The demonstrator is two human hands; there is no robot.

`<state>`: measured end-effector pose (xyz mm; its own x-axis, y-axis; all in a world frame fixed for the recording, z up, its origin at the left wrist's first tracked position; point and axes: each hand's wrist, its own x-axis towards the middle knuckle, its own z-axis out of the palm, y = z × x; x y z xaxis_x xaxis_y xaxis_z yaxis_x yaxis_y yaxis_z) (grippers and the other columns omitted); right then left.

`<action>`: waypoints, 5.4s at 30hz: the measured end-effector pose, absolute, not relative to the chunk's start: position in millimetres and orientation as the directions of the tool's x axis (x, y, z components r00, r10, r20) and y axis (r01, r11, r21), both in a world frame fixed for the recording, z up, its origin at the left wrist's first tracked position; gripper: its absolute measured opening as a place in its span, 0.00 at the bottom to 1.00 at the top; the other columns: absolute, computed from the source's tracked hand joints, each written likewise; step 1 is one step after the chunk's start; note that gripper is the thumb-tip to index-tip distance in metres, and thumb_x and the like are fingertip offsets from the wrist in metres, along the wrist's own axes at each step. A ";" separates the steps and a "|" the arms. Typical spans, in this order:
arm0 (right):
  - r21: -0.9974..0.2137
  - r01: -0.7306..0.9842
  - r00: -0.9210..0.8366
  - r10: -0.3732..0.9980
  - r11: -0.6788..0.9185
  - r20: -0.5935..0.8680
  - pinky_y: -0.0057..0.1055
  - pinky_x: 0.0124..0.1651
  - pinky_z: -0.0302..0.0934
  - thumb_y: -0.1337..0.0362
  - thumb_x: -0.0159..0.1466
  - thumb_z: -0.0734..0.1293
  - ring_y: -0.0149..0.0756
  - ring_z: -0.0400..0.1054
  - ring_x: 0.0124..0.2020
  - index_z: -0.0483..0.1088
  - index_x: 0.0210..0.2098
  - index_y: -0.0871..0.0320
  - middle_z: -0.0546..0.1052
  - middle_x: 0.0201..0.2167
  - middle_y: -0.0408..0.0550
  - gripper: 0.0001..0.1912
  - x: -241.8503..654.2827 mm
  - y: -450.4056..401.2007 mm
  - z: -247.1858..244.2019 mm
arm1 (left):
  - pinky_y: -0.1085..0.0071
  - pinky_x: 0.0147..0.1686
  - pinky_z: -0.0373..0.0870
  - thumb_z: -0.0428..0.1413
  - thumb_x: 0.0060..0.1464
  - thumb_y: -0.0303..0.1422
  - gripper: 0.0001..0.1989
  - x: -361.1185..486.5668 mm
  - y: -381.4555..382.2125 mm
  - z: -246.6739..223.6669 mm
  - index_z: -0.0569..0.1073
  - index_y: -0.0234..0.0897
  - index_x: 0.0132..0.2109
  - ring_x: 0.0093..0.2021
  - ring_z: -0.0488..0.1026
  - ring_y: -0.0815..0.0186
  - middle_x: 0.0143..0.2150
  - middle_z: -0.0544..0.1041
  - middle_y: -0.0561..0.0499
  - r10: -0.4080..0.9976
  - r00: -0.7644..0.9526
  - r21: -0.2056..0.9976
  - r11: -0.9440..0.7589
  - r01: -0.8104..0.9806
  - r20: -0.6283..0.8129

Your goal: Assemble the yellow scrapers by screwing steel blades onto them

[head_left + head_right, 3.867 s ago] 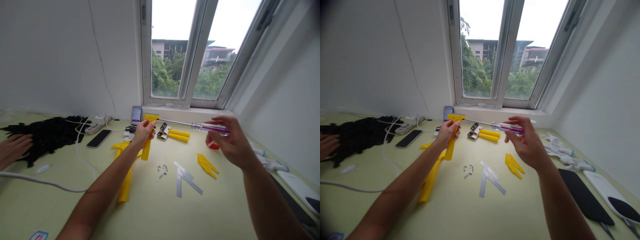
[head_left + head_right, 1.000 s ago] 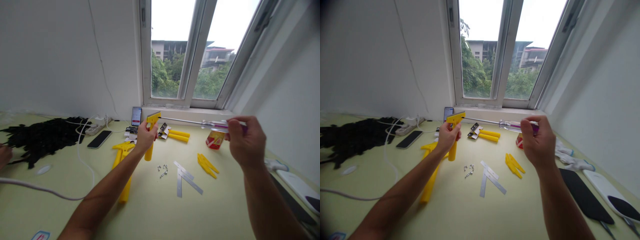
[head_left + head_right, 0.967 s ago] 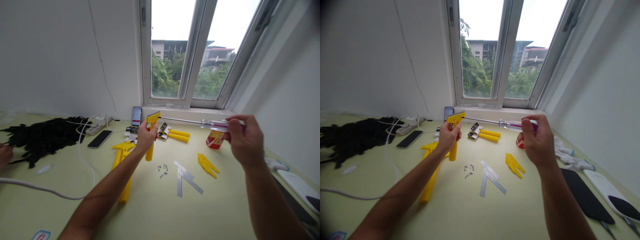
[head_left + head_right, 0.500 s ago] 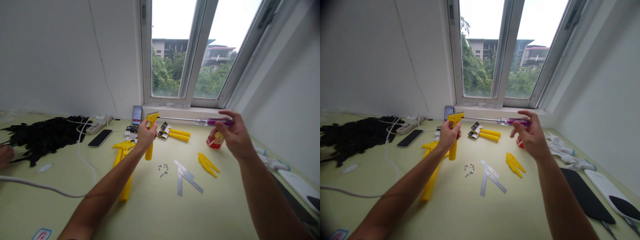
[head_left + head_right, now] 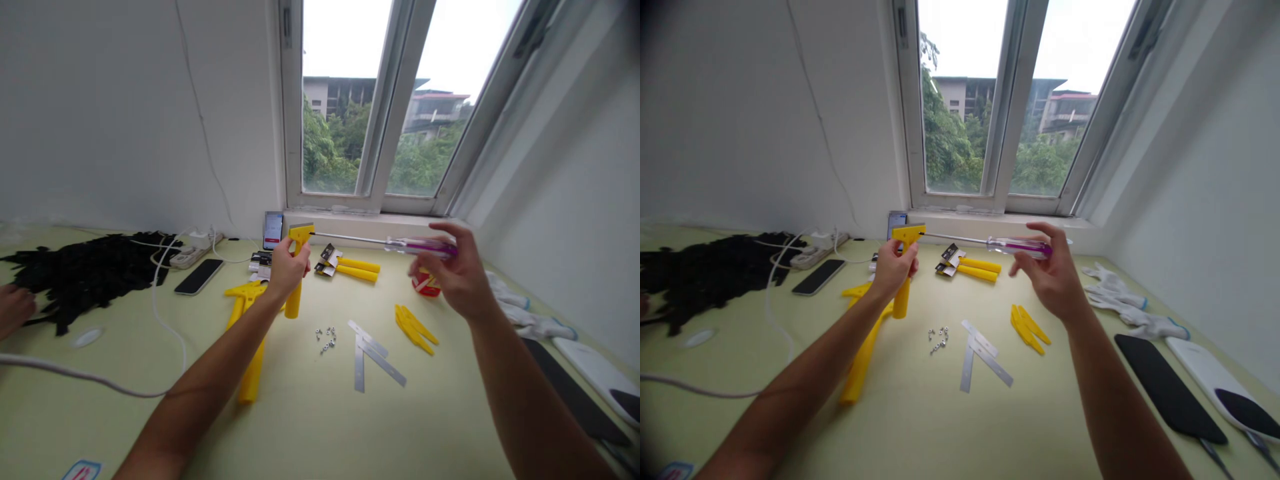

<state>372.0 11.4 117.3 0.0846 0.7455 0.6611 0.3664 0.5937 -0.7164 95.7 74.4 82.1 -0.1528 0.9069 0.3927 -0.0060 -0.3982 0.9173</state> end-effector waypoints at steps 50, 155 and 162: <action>-0.329 0.861 -0.299 0.909 0.388 0.290 0.50 0.58 0.58 0.69 0.61 0.65 0.50 0.67 0.54 0.75 0.48 0.58 0.75 0.52 0.59 0.16 378.0 80.9 3.2 | 0.78 0.12 0.57 0.60 0.50 0.36 0.11 85.3 83.2 86.7 0.69 0.35 0.38 0.13 0.63 0.73 0.17 0.66 0.59 0.933 -0.070 0.926 -0.360 -0.110 0.354; -0.549 0.690 0.049 0.726 0.472 0.686 0.35 0.43 0.63 0.67 0.65 0.60 0.38 0.73 0.38 0.68 0.43 0.56 0.80 0.36 0.48 0.09 310.5 29.7 65.1 | 0.62 0.48 0.71 0.54 0.57 0.25 0.17 107.3 54.8 69.5 0.74 0.43 0.52 0.45 0.75 0.60 0.53 0.74 0.47 0.706 0.472 0.327 -0.682 0.655 0.527; -0.536 0.749 -0.460 0.888 0.388 0.000 0.28 0.34 0.62 0.67 0.59 0.66 0.34 0.72 0.30 0.77 0.37 0.55 0.80 0.30 0.44 0.09 318.4 41.1 43.3 | 0.67 0.43 0.74 0.53 0.58 0.27 0.11 92.0 72.5 73.1 0.79 0.40 0.44 0.44 0.76 0.63 0.50 0.75 0.47 0.715 0.431 0.522 -0.697 0.491 0.550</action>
